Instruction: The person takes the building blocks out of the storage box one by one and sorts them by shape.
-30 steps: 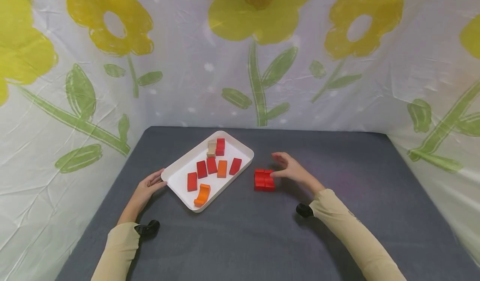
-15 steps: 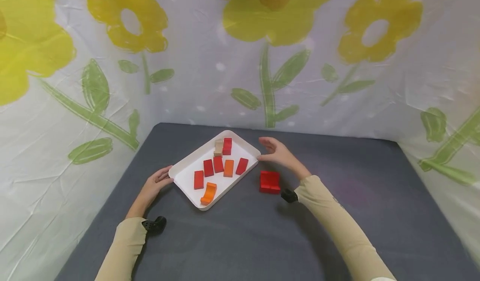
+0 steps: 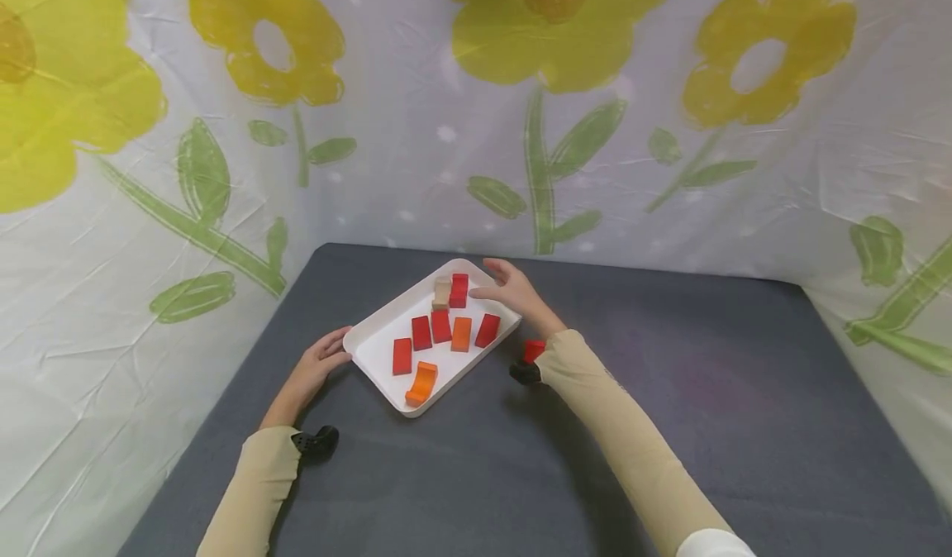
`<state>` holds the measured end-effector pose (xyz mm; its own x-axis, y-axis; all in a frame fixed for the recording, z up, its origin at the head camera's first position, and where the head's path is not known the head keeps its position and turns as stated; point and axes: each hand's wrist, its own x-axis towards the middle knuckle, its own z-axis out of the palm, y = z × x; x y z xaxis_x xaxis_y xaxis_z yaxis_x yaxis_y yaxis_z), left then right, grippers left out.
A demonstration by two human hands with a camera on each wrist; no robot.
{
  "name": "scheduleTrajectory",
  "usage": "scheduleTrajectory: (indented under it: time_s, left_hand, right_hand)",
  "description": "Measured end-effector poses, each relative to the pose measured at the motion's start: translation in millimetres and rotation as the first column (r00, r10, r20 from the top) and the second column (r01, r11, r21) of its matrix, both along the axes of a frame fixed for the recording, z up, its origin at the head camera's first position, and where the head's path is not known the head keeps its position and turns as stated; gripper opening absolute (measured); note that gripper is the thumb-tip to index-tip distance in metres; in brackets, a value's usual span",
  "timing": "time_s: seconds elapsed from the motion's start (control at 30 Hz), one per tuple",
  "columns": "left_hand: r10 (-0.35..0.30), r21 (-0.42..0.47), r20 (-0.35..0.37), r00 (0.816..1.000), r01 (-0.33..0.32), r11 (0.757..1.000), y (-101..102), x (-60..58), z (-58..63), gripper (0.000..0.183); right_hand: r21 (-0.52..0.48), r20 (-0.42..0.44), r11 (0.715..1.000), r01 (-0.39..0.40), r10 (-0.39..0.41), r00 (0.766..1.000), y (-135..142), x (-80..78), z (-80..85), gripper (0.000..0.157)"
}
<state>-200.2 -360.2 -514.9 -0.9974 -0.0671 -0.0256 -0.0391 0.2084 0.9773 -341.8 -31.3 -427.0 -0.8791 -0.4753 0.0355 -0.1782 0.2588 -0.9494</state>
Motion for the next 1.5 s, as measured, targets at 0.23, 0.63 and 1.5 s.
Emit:
scheduleTrajectory:
  time_s: [0.23, 0.63, 1.5]
  left_hand:
    - [-0.024, 0.033, -0.015, 1.0, 0.024, 0.999, 0.9, 2.5, -5.3, 0.054]
    - [-0.056, 0.047, -0.054, 0.997, 0.058, 0.997, -3.2, -2.6, -0.3, 0.05]
    - [-0.036, 0.068, -0.076, 0.996, 0.041, 0.997, -3.2, 2.2, -2.8, 0.047]
  right_hand:
    - [0.048, 0.006, 0.999, -0.006, 0.006, 1.0, -26.2, -4.8, -11.6, 0.068]
    - [0.241, -0.118, 0.97, 0.022, 0.007, 0.993, -36.2, -16.9, -20.3, 0.074]
    - [0.48, -0.165, 0.873, -0.089, 0.19, 0.968, -55.5, -32.3, -43.9, 0.056]
